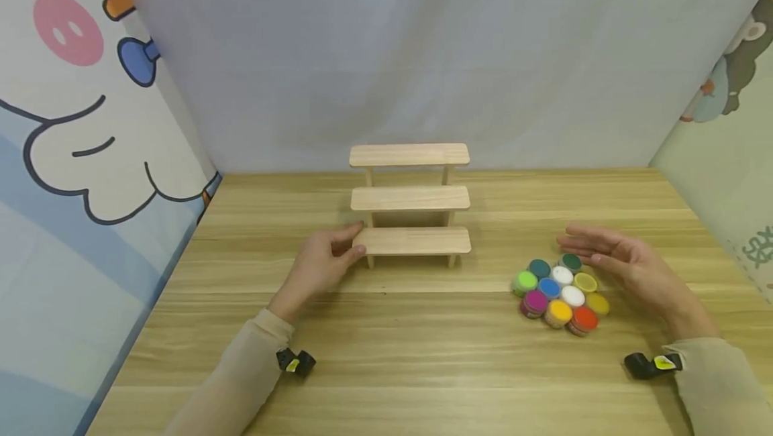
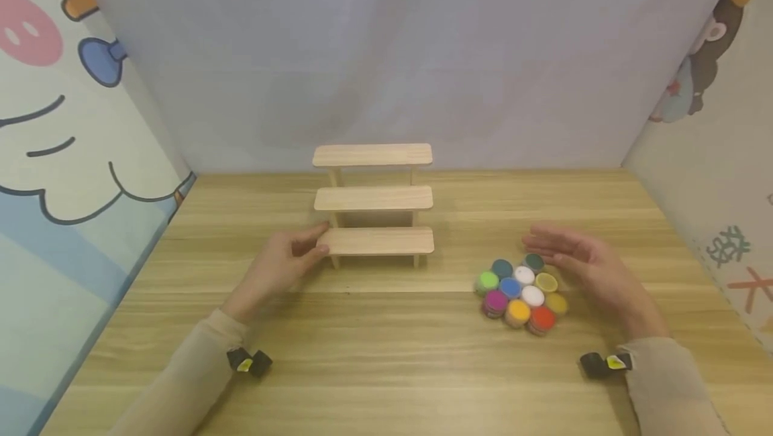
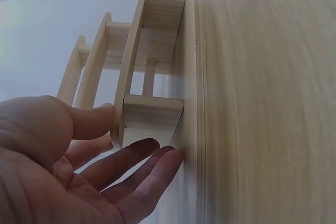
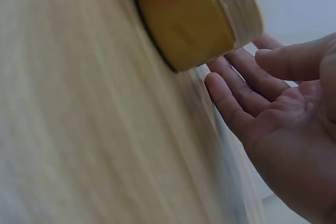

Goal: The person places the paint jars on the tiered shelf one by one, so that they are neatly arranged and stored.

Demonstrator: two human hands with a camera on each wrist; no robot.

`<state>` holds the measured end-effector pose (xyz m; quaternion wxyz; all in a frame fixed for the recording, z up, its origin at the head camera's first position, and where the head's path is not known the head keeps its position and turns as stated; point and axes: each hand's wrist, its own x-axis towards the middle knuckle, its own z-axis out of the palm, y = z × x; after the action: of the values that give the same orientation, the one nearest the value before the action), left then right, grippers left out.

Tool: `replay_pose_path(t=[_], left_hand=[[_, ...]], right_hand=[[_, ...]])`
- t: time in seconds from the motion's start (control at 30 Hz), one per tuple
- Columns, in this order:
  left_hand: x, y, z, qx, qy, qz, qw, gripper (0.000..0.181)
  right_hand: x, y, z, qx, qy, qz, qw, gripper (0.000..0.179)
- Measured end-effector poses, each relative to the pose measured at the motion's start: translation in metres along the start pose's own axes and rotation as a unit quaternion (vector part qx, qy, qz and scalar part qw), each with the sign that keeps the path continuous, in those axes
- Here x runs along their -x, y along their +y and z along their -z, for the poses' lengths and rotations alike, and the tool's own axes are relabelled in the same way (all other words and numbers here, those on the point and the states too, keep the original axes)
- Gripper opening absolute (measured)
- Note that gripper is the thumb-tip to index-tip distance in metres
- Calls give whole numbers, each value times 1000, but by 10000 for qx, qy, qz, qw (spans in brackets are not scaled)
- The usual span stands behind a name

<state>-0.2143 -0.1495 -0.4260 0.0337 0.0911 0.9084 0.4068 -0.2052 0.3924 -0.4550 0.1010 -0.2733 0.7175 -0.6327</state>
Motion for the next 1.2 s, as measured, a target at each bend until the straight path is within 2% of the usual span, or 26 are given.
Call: replay_pose_path(t=[0.13,0.3,0.47,0.97,1.2], left_hand=[[1,0,2,28,-71,-37,10000,52],[1,0,0,53,-118,50,9999,51],[0,1,0,76,-132,138,9998,51],[0,1,0,182,-130,131,9997,50],[-1,1,-1,342,-13,154,9993,46]], right_hand=[[1,1,2,301,7,-132,9995,44],[5,2,1,790,101,-436,9959,43],[6,1,0,1044,77,-630,9925,46],[6,3,1,977,-101,-702,9927,45],[6,4,3,800,-269,-740,9937,45]])
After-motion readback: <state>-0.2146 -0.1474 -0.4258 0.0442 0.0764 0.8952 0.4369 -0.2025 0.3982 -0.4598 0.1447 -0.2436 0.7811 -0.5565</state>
